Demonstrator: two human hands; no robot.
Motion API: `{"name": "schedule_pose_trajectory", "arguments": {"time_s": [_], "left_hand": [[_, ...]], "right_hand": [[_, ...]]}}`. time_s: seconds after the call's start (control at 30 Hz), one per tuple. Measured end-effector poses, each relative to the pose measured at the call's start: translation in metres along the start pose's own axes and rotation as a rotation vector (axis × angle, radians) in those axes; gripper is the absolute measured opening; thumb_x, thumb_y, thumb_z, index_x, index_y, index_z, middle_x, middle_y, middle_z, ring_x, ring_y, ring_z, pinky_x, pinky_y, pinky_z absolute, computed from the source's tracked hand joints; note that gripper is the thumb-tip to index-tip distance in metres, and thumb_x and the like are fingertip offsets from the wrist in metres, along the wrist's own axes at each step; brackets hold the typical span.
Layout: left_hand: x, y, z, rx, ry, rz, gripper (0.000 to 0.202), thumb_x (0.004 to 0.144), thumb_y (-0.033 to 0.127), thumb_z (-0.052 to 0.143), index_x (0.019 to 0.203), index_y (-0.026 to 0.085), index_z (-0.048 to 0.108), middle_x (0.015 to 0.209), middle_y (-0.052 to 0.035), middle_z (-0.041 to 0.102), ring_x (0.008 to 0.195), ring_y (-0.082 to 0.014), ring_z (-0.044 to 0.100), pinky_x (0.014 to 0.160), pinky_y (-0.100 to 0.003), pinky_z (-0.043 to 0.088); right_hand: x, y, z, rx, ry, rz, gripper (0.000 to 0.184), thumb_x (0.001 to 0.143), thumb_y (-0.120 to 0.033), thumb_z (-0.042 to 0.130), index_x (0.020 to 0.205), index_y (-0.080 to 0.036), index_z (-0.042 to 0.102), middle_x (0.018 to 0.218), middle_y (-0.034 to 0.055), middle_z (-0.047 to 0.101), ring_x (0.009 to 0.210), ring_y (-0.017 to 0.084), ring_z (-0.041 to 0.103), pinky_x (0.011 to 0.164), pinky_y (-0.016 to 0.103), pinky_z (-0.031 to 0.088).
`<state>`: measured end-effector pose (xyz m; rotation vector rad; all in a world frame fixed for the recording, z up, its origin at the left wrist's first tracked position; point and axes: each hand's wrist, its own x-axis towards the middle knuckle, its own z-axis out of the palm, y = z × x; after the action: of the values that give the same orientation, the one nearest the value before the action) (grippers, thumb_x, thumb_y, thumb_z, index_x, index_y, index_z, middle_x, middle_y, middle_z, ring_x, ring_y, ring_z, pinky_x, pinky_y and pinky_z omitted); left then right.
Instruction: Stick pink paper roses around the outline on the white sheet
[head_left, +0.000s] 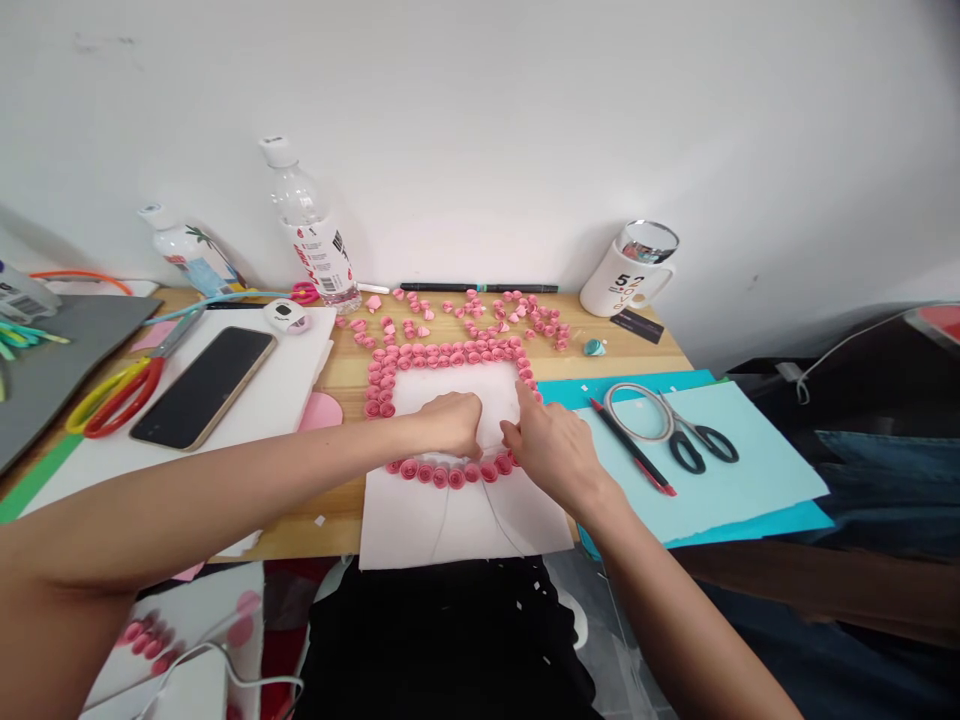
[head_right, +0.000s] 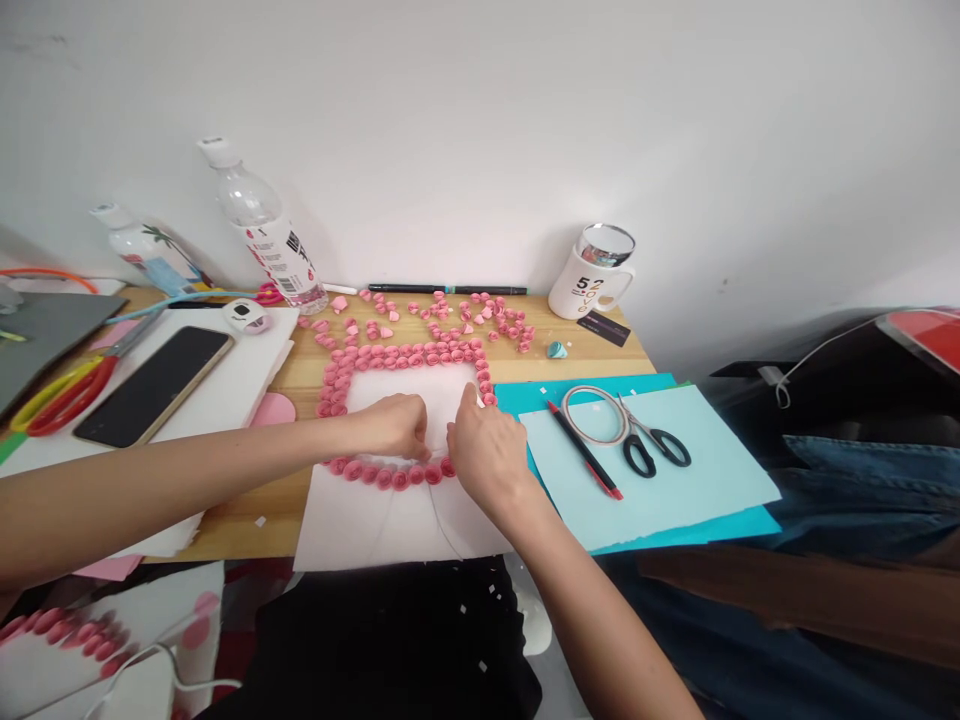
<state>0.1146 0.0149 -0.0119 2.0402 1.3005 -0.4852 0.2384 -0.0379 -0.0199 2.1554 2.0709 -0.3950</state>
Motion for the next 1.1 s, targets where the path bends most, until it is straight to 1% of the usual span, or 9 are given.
{"name": "schedule_pose_trajectory", "arguments": {"time_s": [0.13, 0.3, 0.47, 0.57, 0.83, 0.93, 1.1], "left_hand": [[-0.002, 0.002, -0.001, 0.016, -0.001, 0.005, 0.01, 0.064, 0.021, 0.067, 0.065, 0.014, 0.06, 0.076, -0.0073, 0.067, 0.075, -0.0209, 0.061, 0.055, -0.025, 0.04], [-0.002, 0.004, -0.002, 0.04, -0.011, 0.002, 0.009, 0.064, 0.019, 0.067, 0.065, 0.014, 0.059, 0.078, -0.0087, 0.066, 0.075, -0.0223, 0.062, 0.056, -0.026, 0.041], [-0.001, 0.007, -0.003, 0.068, -0.03, -0.012, 0.011, 0.065, 0.021, 0.068, 0.069, 0.014, 0.06, 0.08, -0.0088, 0.067, 0.078, -0.0227, 0.062, 0.059, -0.027, 0.043], [-0.001, 0.01, -0.005, 0.088, -0.051, -0.019, 0.011, 0.066, 0.021, 0.067, 0.071, 0.013, 0.061, 0.08, -0.0087, 0.067, 0.079, -0.0224, 0.061, 0.06, -0.026, 0.043], [-0.002, 0.016, -0.007, 0.125, -0.067, -0.006, 0.008, 0.065, 0.019, 0.066, 0.065, 0.014, 0.06, 0.074, -0.0086, 0.066, 0.077, -0.0233, 0.062, 0.06, -0.027, 0.043], [0.001, 0.017, -0.006, 0.128, -0.07, -0.004, 0.013, 0.063, 0.017, 0.067, 0.058, 0.015, 0.056, 0.069, -0.0077, 0.065, 0.075, -0.023, 0.061, 0.06, -0.028, 0.043], [0.01, 0.017, -0.004, 0.114, -0.097, -0.007, 0.028, 0.059, 0.01, 0.067, 0.044, 0.018, 0.044, 0.048, -0.0032, 0.055, 0.068, -0.0227, 0.06, 0.06, -0.028, 0.044]], "right_hand": [[-0.001, 0.0, -0.001, -0.033, 0.0, 0.001, 0.05, 0.091, -0.024, 0.045, 0.137, -0.007, 0.032, 0.09, 0.0144, 0.07, 0.085, 0.028, 0.066, 0.059, 0.03, 0.037], [-0.003, 0.0, -0.002, -0.023, -0.005, -0.013, 0.049, 0.091, -0.023, 0.045, 0.137, -0.009, 0.033, 0.085, 0.0116, 0.07, 0.084, 0.027, 0.066, 0.058, 0.029, 0.036], [-0.003, 0.0, -0.002, -0.033, -0.007, -0.011, 0.05, 0.091, -0.023, 0.045, 0.137, -0.006, 0.033, 0.086, 0.0132, 0.07, 0.084, 0.027, 0.065, 0.058, 0.029, 0.036], [-0.002, 0.0, -0.002, -0.03, -0.017, -0.001, 0.051, 0.091, -0.023, 0.045, 0.137, -0.007, 0.032, 0.088, 0.0138, 0.07, 0.084, 0.027, 0.065, 0.06, 0.029, 0.037], [-0.001, -0.001, -0.003, -0.038, -0.019, -0.012, 0.054, 0.091, -0.023, 0.043, 0.14, -0.005, 0.029, 0.088, 0.016, 0.069, 0.082, 0.028, 0.066, 0.06, 0.03, 0.039], [-0.001, -0.001, -0.002, -0.046, -0.009, -0.012, 0.056, 0.091, -0.024, 0.042, 0.142, -0.004, 0.027, 0.09, 0.017, 0.069, 0.081, 0.028, 0.066, 0.059, 0.031, 0.039], [-0.001, 0.0, -0.001, -0.028, -0.001, -0.028, 0.055, 0.091, -0.022, 0.042, 0.141, -0.004, 0.028, 0.088, 0.0155, 0.07, 0.083, 0.029, 0.066, 0.06, 0.032, 0.041]]}}
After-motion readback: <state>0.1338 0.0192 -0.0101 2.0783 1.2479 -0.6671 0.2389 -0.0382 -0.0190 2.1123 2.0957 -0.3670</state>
